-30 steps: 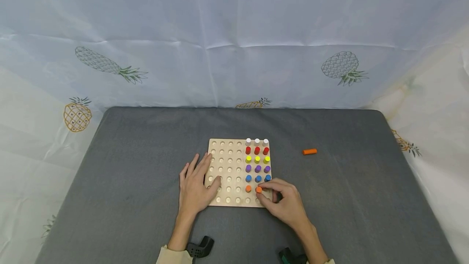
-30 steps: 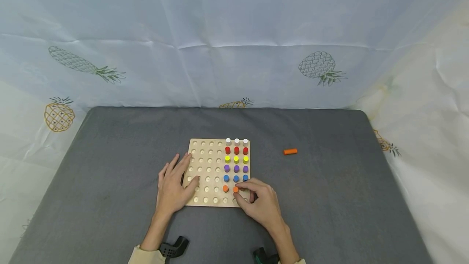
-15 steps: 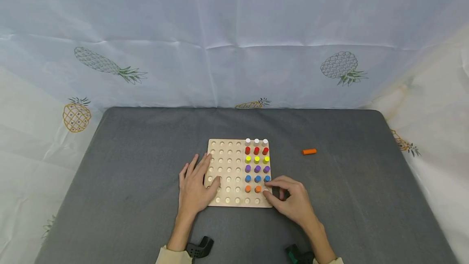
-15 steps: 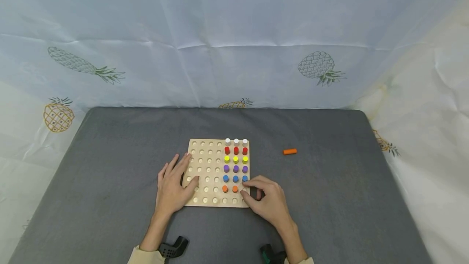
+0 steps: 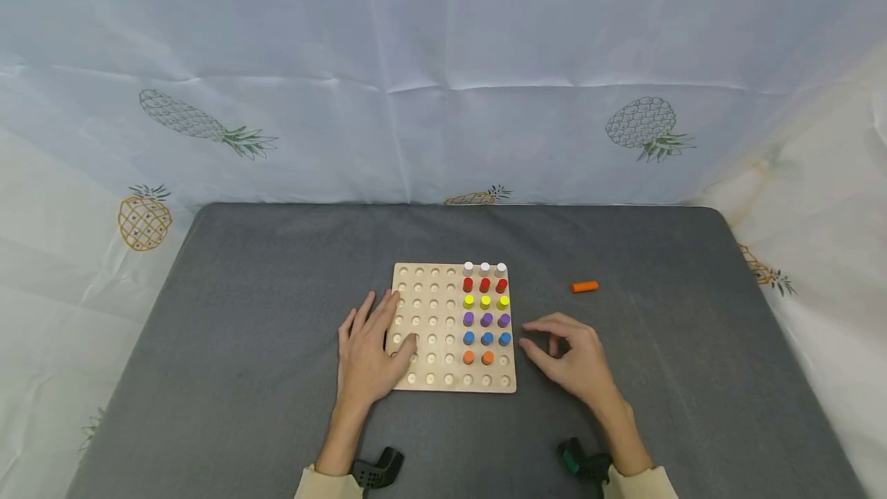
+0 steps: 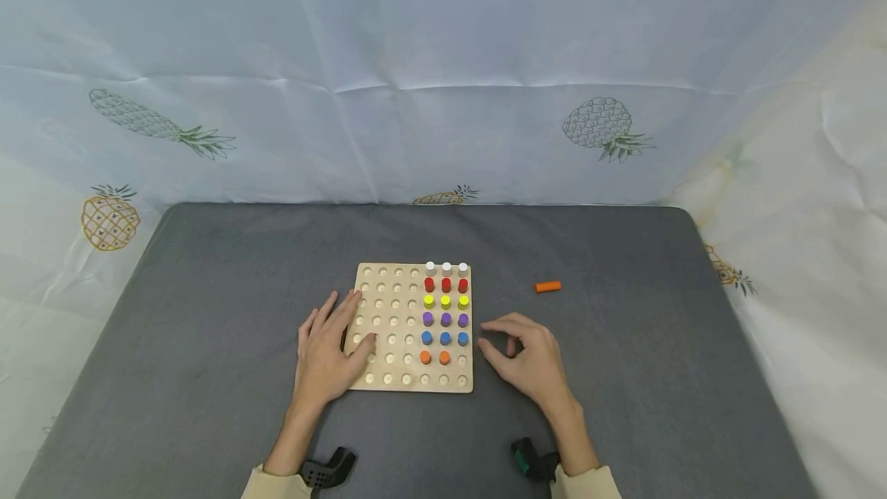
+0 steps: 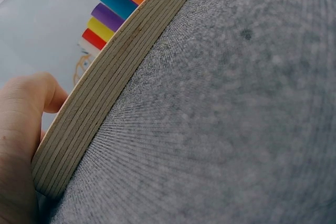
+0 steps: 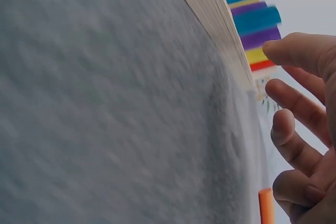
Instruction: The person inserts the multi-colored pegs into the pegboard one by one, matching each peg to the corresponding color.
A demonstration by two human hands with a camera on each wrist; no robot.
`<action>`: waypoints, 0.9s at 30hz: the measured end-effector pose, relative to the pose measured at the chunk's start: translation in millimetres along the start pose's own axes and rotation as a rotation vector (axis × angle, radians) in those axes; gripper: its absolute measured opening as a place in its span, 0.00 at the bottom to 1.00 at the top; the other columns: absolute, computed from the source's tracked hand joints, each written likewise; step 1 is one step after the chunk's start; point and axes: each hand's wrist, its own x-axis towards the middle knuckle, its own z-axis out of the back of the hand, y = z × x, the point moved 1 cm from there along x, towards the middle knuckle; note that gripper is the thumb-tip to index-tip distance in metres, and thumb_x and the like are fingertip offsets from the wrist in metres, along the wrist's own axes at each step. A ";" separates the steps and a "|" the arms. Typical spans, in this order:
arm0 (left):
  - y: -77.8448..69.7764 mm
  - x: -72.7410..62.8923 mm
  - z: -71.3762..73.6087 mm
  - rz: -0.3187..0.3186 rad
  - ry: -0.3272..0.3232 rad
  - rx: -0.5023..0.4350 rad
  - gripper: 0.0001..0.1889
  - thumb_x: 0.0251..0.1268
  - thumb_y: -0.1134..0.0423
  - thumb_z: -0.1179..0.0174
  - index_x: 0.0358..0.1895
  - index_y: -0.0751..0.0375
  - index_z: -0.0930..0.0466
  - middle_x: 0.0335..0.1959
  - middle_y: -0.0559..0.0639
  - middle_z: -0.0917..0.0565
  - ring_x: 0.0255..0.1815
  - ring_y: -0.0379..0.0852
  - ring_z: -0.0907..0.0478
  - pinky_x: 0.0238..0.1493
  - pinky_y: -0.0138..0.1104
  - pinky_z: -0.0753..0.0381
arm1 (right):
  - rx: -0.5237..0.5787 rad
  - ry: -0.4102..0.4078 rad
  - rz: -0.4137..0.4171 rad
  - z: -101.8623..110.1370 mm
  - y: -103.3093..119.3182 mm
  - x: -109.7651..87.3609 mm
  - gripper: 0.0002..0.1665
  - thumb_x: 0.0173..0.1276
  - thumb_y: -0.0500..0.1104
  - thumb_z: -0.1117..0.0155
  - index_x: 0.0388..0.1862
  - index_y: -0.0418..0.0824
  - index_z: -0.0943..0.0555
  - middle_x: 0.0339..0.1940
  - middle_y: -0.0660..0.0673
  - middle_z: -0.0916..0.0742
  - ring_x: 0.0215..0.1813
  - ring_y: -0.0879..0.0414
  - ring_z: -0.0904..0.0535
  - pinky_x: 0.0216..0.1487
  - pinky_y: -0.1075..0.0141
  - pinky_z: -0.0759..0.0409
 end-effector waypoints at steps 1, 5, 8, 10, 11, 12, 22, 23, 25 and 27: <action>0.0 0.0 0.0 0.001 0.001 0.001 0.37 0.60 0.51 0.35 0.75 0.50 0.30 0.75 0.49 0.25 0.81 0.56 0.37 0.78 0.58 0.48 | -0.005 -0.002 0.001 1.4 -1.8 1.6 0.14 0.52 0.35 0.18 0.39 0.44 0.09 0.31 0.52 0.12 0.22 0.68 0.31 0.22 0.73 0.33; 0.0 -0.1 0.5 0.005 0.005 0.004 0.37 0.60 0.50 0.36 0.76 0.49 0.30 0.75 0.49 0.25 0.81 0.56 0.37 0.79 0.58 0.48 | -0.018 -0.011 0.014 6.5 -9.3 8.0 0.14 0.52 0.35 0.18 0.39 0.43 0.09 0.32 0.51 0.11 0.22 0.69 0.31 0.22 0.73 0.32; 0.0 0.0 0.7 0.005 0.007 0.004 0.37 0.60 0.50 0.36 0.76 0.49 0.30 0.75 0.49 0.25 0.81 0.55 0.37 0.79 0.58 0.48 | -0.026 -0.011 0.015 9.8 -13.6 12.1 0.14 0.52 0.35 0.18 0.39 0.43 0.09 0.33 0.50 0.11 0.22 0.69 0.31 0.23 0.73 0.32; 0.1 -0.1 0.7 0.005 0.008 0.006 0.37 0.61 0.50 0.36 0.76 0.48 0.30 0.75 0.49 0.25 0.81 0.55 0.37 0.79 0.57 0.48 | -0.028 -0.010 0.013 11.8 -15.8 14.4 0.14 0.52 0.35 0.18 0.39 0.43 0.09 0.33 0.50 0.10 0.22 0.69 0.31 0.23 0.72 0.32; 0.1 -0.1 0.7 0.005 0.008 0.006 0.37 0.61 0.50 0.36 0.76 0.48 0.30 0.75 0.49 0.25 0.81 0.55 0.37 0.79 0.57 0.48 | -0.028 -0.009 0.012 12.8 -16.7 15.4 0.14 0.52 0.35 0.18 0.39 0.43 0.09 0.33 0.50 0.10 0.22 0.69 0.31 0.23 0.72 0.32; 0.1 -0.1 0.6 0.005 0.008 0.005 0.37 0.61 0.50 0.36 0.76 0.48 0.30 0.75 0.49 0.25 0.81 0.55 0.37 0.79 0.57 0.48 | -0.029 -0.009 0.011 13.7 -17.6 16.5 0.14 0.52 0.35 0.18 0.39 0.43 0.09 0.34 0.50 0.10 0.22 0.69 0.31 0.23 0.72 0.32; -0.7 0.5 0.3 0.005 0.011 0.018 0.37 0.60 0.49 0.36 0.76 0.48 0.30 0.75 0.48 0.25 0.81 0.55 0.37 0.79 0.57 0.48 | -0.065 -0.025 0.017 22.2 -31.1 25.3 0.14 0.54 0.35 0.19 0.40 0.42 0.09 0.36 0.47 0.10 0.20 0.69 0.32 0.22 0.73 0.34; -1.0 0.6 0.3 0.005 0.012 0.017 0.37 0.60 0.50 0.36 0.76 0.48 0.30 0.75 0.48 0.25 0.81 0.55 0.37 0.79 0.57 0.48 | -0.063 -0.030 0.019 23.3 -33.0 26.2 0.14 0.53 0.35 0.19 0.40 0.41 0.09 0.36 0.46 0.10 0.20 0.69 0.32 0.22 0.73 0.34; -1.6 0.6 0.6 0.007 0.014 0.016 0.37 0.61 0.49 0.36 0.76 0.48 0.30 0.75 0.48 0.25 0.81 0.55 0.37 0.79 0.57 0.48 | -0.060 -0.039 0.019 25.8 -36.7 28.2 0.14 0.53 0.35 0.19 0.40 0.41 0.09 0.38 0.46 0.10 0.21 0.69 0.31 0.23 0.74 0.33; -1.9 0.6 1.0 0.009 0.014 0.013 0.37 0.61 0.50 0.36 0.76 0.49 0.30 0.75 0.49 0.25 0.81 0.55 0.37 0.79 0.57 0.48 | -0.058 -0.043 0.020 28.9 -40.1 30.7 0.14 0.53 0.34 0.20 0.41 0.41 0.09 0.40 0.45 0.10 0.22 0.69 0.31 0.24 0.73 0.33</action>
